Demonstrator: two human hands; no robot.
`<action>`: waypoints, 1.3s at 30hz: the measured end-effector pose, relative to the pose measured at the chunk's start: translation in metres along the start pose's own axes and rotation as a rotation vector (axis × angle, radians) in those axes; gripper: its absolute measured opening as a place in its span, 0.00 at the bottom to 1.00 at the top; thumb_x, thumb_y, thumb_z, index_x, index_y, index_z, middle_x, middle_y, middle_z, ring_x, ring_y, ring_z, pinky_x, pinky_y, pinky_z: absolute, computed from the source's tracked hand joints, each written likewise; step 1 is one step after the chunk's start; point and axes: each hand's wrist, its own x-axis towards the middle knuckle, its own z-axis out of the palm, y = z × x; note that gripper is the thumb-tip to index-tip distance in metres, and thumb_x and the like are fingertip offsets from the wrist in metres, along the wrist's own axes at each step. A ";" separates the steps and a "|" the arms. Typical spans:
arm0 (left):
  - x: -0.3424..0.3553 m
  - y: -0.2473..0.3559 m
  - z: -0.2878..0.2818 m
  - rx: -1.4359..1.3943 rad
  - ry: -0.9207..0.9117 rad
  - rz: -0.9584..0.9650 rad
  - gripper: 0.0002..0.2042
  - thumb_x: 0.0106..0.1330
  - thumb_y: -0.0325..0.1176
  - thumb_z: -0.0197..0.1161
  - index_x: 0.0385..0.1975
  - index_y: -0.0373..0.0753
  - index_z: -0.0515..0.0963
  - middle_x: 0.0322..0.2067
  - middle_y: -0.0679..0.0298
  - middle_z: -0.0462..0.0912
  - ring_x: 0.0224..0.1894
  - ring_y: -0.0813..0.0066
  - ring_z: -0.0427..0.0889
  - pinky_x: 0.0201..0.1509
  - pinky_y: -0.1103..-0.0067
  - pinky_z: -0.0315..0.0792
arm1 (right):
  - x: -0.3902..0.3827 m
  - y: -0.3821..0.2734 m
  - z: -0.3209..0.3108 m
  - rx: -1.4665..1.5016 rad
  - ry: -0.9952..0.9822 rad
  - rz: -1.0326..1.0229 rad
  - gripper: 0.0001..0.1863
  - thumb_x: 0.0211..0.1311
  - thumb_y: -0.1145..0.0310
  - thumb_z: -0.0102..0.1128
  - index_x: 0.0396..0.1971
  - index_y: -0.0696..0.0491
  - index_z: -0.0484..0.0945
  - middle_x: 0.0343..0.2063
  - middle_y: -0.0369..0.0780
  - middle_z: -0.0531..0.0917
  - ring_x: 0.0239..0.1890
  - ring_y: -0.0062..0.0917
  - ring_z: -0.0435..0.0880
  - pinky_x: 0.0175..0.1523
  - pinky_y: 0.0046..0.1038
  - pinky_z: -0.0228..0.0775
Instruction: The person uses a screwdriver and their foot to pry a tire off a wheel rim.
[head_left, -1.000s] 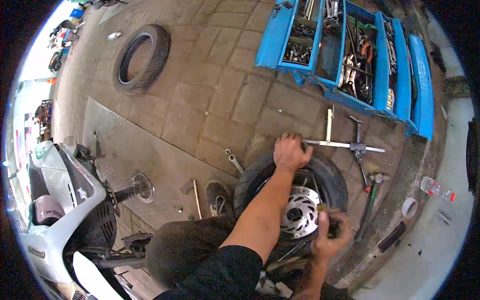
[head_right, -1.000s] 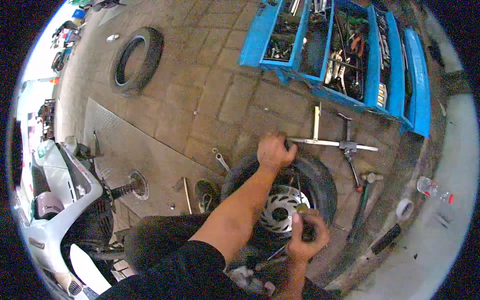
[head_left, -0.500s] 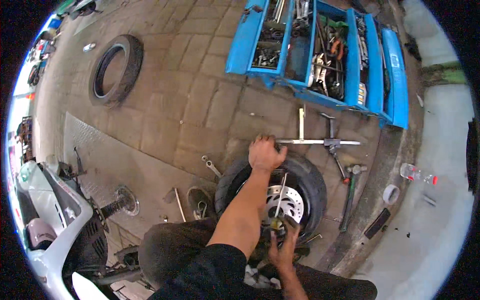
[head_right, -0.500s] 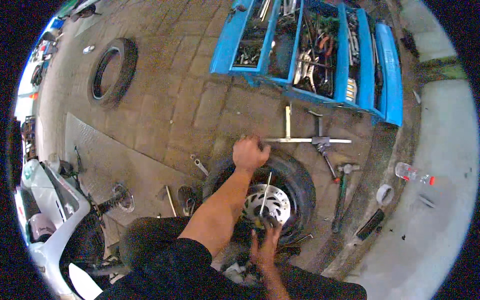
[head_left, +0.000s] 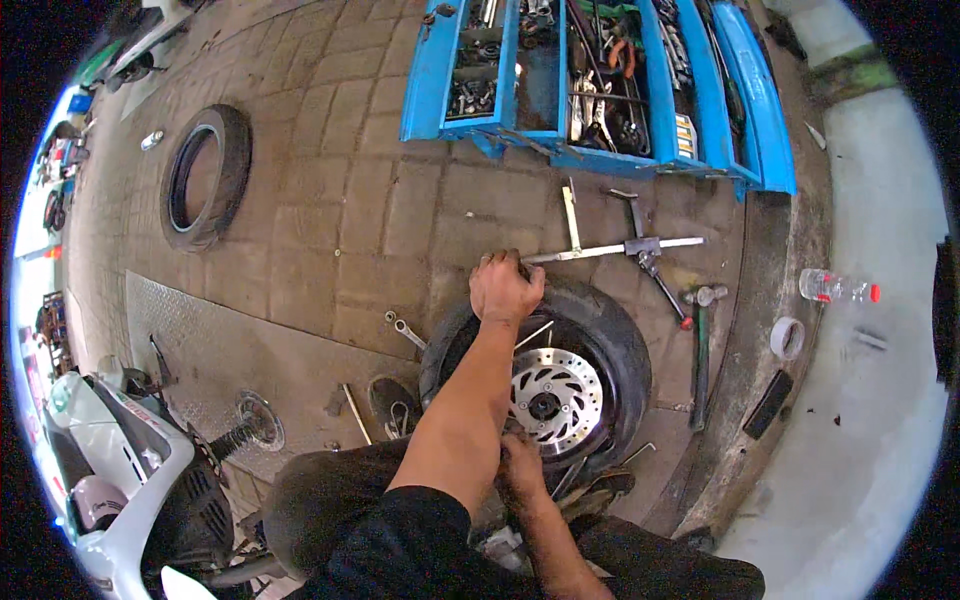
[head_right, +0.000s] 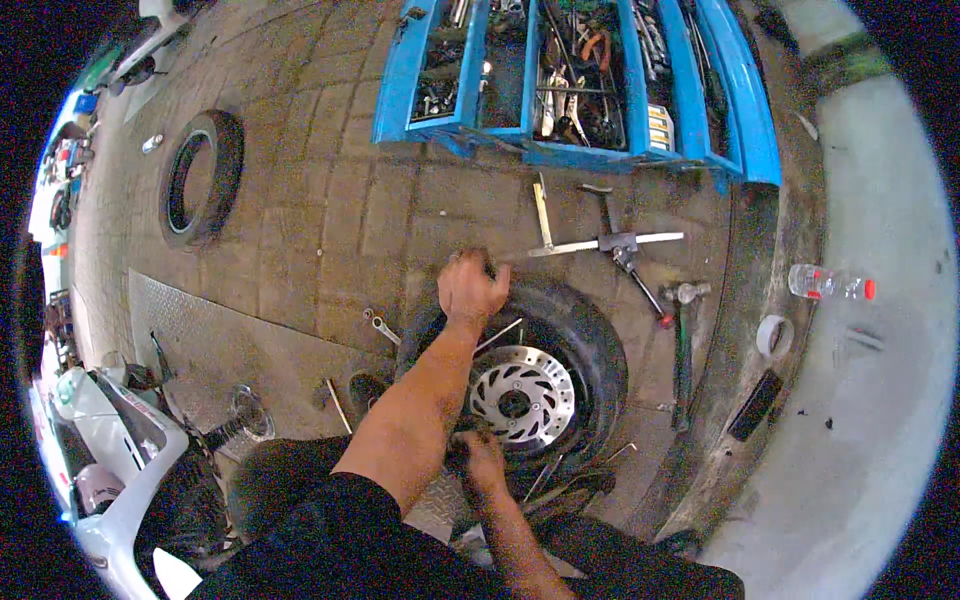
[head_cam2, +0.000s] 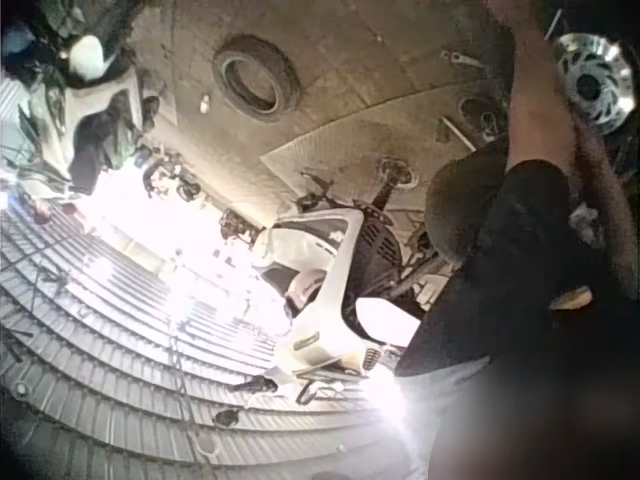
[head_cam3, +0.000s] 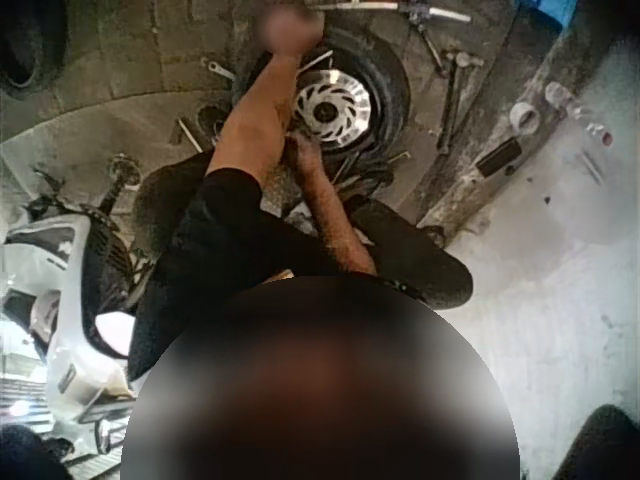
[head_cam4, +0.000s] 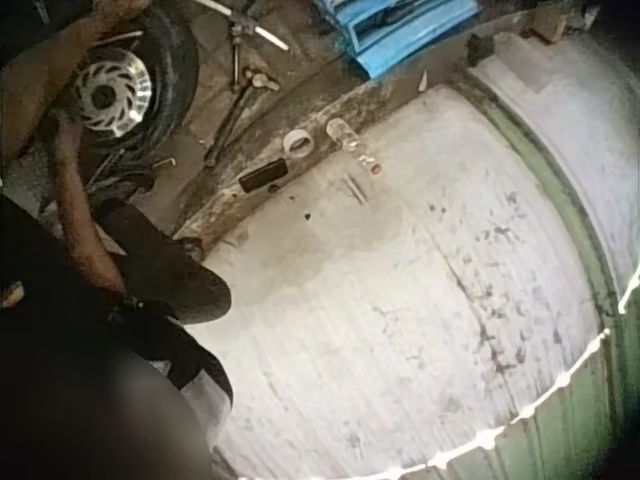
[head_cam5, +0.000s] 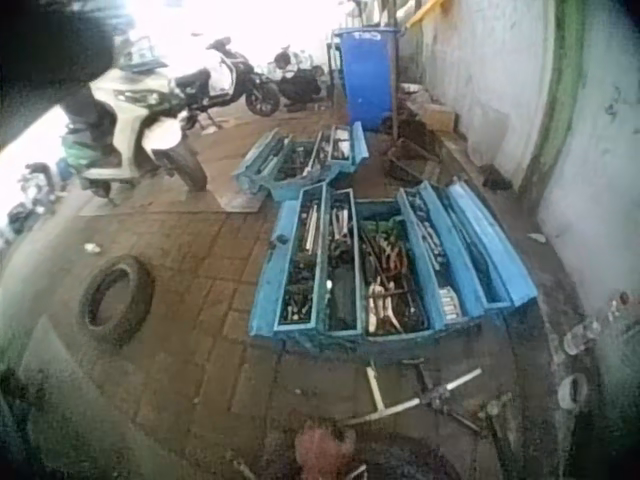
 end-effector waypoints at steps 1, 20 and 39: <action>0.000 -0.003 0.003 0.024 -0.080 -0.056 0.21 0.55 0.52 0.65 0.34 0.37 0.84 0.36 0.47 0.85 0.44 0.46 0.84 0.50 0.57 0.77 | 0.001 0.005 0.005 0.038 0.005 0.043 0.42 0.62 0.47 0.67 0.66 0.64 0.67 0.65 0.50 0.73 0.66 0.38 0.70 0.70 0.36 0.61; 0.000 0.006 0.010 0.129 -0.103 -0.013 0.20 0.57 0.49 0.63 0.34 0.36 0.84 0.37 0.48 0.85 0.42 0.47 0.84 0.48 0.57 0.78 | 0.074 0.080 0.093 0.533 -0.211 0.035 0.27 0.73 0.56 0.58 0.64 0.55 0.69 0.57 0.43 0.77 0.60 0.33 0.74 0.65 0.36 0.66; 0.003 0.008 -0.001 0.105 -0.183 -0.048 0.22 0.57 0.49 0.62 0.39 0.35 0.84 0.40 0.47 0.85 0.45 0.48 0.84 0.50 0.58 0.77 | -0.008 0.029 0.034 -0.323 0.678 -0.493 0.26 0.76 0.58 0.52 0.63 0.61 0.68 0.58 0.49 0.74 0.63 0.37 0.71 0.68 0.37 0.60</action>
